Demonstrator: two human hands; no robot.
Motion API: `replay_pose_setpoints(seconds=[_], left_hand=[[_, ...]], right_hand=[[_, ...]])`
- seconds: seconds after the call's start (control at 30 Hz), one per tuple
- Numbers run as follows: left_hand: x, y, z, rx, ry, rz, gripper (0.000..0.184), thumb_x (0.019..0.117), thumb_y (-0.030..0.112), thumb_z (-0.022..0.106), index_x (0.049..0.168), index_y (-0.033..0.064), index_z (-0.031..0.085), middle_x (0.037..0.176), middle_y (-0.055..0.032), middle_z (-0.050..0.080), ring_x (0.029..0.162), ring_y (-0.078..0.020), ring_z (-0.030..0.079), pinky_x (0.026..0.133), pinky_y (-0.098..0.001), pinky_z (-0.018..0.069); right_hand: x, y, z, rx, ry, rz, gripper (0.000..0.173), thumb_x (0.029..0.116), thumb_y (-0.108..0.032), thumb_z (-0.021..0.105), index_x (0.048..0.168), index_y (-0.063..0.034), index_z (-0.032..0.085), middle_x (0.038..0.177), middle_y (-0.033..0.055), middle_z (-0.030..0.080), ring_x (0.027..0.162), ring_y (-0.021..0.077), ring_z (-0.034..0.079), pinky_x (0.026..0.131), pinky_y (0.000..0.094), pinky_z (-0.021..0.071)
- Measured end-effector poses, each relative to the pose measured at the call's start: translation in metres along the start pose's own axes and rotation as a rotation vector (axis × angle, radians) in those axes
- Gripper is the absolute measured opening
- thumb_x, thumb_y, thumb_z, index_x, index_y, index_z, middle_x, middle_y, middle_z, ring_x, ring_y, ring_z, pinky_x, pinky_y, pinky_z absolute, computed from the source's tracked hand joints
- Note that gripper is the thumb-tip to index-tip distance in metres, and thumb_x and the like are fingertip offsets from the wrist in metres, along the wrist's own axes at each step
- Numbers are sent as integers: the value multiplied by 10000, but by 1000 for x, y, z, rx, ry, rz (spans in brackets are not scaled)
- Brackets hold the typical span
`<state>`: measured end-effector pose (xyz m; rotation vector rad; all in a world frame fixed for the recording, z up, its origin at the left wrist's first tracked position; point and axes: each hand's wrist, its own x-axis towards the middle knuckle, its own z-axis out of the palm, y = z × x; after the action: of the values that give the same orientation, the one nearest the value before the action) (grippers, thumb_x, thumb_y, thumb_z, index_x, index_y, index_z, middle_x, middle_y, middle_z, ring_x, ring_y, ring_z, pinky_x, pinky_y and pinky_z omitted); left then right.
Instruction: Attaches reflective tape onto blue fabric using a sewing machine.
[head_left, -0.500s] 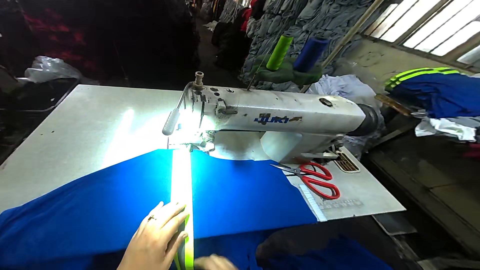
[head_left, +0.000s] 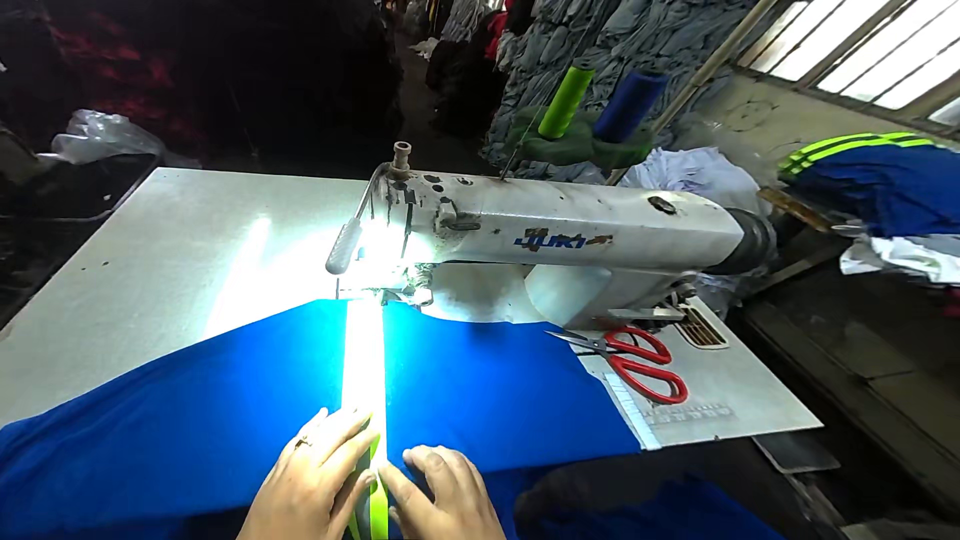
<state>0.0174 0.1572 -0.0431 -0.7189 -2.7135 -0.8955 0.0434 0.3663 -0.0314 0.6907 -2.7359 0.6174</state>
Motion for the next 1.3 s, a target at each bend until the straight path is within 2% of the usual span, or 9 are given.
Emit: replay_pose_setpoints(seconds=[0.07,0.13,0.2,0.47,0.67,0.87,1.0,1.17,1.3], left_hand=[[-1,6,-2,-9,19,41,239,1018,228,613,1180,119,751,1307,-104,695,1261,-288,639,1113,-543,448],[-4,12,-4,68,29,100,193,1030,160,593,1115,124,762,1167,-74,749,1130,-246,704,1047,-484,508],[-9,17,-6,138,22,127,211,1035,128,570,1127,121,759,1139,-64,758,1087,-230,715,994,-440,533],[-6,12,-14,37,-106,51,314,1053,214,549,1284,57,692,1328,-140,681,1258,-327,638,1107,-554,440],[34,-15,-16,8,-205,-4,420,1060,310,521,1394,75,617,1453,-115,599,1387,-302,534,1179,-595,334],[75,-48,-4,162,-103,53,503,1067,429,387,1366,117,644,1408,-69,636,1356,-269,562,1151,-537,393],[107,-65,-8,176,-172,17,495,1064,391,353,1394,138,621,1452,-58,599,1384,-262,529,1139,-520,409],[137,-79,-21,133,-366,-81,502,1019,292,430,1498,180,529,1576,-29,475,1489,-251,390,1215,-496,296],[136,-74,-20,176,-318,-53,491,1045,277,392,1506,163,518,1576,-53,473,1472,-276,416,1204,-522,315]], right_hand=[[-1,0,0,-10,3,-16,253,975,-261,667,1205,-229,769,1133,91,739,1102,278,689,984,449,540],[-2,2,-1,4,1,-39,251,987,-244,655,1210,-208,766,1139,109,739,1104,292,691,998,454,533],[-4,6,0,7,4,-74,257,995,-228,645,1225,-207,757,1154,122,735,1104,299,692,1008,461,525],[13,12,-4,45,-52,-85,270,1008,-249,626,1235,-177,755,1183,133,731,1134,312,679,1015,480,509],[58,35,2,3,-64,-67,259,998,-265,613,1193,-234,781,1227,85,728,1200,280,655,1028,472,507],[102,61,13,-75,-14,-122,287,991,-309,573,1191,-294,778,1239,30,721,1199,252,654,996,443,538],[132,75,18,-127,-75,-95,314,1009,-331,532,1221,-308,763,1282,22,704,1232,265,631,1013,456,523],[152,79,13,-71,-206,-3,354,1040,-369,487,1299,-320,723,1381,21,662,1334,261,568,1117,464,442],[119,76,-1,10,112,-18,318,984,-308,559,1208,-232,772,1267,44,719,1240,235,641,1055,423,507]])
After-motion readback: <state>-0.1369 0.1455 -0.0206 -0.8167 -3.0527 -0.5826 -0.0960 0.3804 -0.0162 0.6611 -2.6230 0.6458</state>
